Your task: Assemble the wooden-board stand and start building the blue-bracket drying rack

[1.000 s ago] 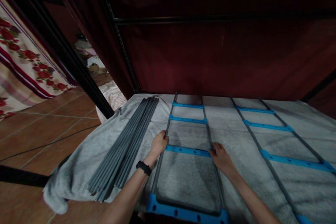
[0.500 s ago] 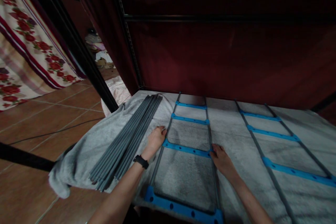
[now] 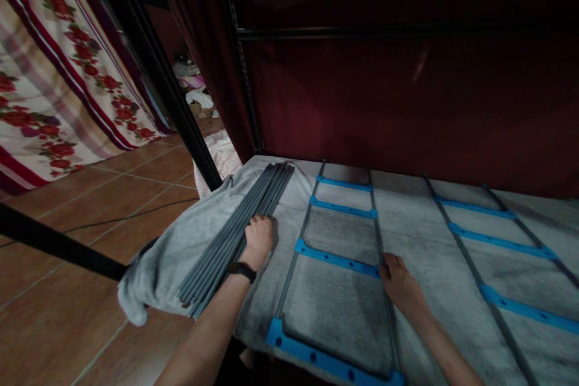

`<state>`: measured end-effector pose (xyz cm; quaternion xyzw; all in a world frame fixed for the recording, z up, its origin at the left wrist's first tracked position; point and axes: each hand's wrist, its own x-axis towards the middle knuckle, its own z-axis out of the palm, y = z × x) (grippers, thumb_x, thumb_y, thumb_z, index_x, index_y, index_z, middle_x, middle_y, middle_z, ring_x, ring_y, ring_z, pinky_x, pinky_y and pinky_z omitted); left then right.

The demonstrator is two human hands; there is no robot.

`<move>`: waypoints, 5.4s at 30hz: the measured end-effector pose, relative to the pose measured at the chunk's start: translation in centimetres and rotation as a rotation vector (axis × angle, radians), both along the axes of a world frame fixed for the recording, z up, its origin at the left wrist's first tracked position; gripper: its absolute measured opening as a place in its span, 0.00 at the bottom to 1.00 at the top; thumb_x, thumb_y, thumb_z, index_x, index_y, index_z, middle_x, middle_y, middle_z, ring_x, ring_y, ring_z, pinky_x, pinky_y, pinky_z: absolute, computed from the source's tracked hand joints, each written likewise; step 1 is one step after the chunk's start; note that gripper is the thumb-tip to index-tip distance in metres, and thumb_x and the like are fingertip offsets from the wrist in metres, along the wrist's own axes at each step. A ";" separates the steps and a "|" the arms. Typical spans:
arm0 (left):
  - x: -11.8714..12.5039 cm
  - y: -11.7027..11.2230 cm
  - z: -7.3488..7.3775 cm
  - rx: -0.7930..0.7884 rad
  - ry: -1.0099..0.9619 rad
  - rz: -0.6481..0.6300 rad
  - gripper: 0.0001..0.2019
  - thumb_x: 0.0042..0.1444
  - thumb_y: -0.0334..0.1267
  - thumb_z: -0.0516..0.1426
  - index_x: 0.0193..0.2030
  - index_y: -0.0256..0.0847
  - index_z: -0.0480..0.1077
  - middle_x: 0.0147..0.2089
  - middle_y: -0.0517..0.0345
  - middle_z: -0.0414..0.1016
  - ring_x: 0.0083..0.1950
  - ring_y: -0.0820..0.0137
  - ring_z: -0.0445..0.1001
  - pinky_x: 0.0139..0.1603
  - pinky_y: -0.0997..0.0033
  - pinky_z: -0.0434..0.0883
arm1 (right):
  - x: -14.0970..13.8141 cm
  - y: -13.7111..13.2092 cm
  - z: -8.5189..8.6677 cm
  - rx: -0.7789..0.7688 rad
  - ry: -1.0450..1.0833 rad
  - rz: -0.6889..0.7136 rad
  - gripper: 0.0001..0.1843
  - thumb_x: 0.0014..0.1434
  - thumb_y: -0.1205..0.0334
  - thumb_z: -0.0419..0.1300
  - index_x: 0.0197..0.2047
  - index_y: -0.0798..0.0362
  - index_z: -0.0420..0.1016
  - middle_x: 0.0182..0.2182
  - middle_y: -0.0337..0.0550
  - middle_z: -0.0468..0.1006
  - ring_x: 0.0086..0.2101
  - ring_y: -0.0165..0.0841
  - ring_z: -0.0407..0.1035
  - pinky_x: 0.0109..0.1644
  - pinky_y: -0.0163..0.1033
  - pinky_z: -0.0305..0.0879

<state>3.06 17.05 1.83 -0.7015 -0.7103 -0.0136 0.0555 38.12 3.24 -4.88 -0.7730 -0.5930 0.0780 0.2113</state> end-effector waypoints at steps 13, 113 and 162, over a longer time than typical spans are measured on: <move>0.3 0.6 1.7 0.050 -0.153 0.102 0.20 0.61 0.28 0.47 0.58 0.27 0.65 0.47 0.31 0.75 0.52 0.51 0.75 0.46 0.61 0.69 | 0.4 0.1 -0.4 -0.044 -0.048 0.022 0.20 0.65 0.61 0.48 0.58 0.55 0.66 0.52 0.55 0.73 0.45 0.41 0.74 0.45 0.42 0.66; 11.5 -6.9 -1.0 -0.372 -0.503 -1.034 0.17 0.61 0.28 0.50 0.51 0.48 0.73 0.52 0.55 0.75 0.56 0.61 0.72 0.59 0.58 0.65 | -0.2 -2.0 20.4 0.861 1.394 0.077 0.23 0.55 0.62 0.59 0.19 0.50 0.47 0.13 0.27 0.45 0.14 0.22 0.37 0.15 0.30 0.38; 8.7 -0.6 -5.6 -0.066 -0.286 -0.756 0.29 0.64 0.38 0.50 0.72 0.44 0.53 0.74 0.51 0.52 0.75 0.55 0.46 0.70 0.50 0.57 | -1.0 6.2 17.2 0.849 1.321 0.066 0.26 0.50 0.62 0.63 0.18 0.50 0.45 0.13 0.26 0.46 0.13 0.21 0.40 0.16 0.30 0.39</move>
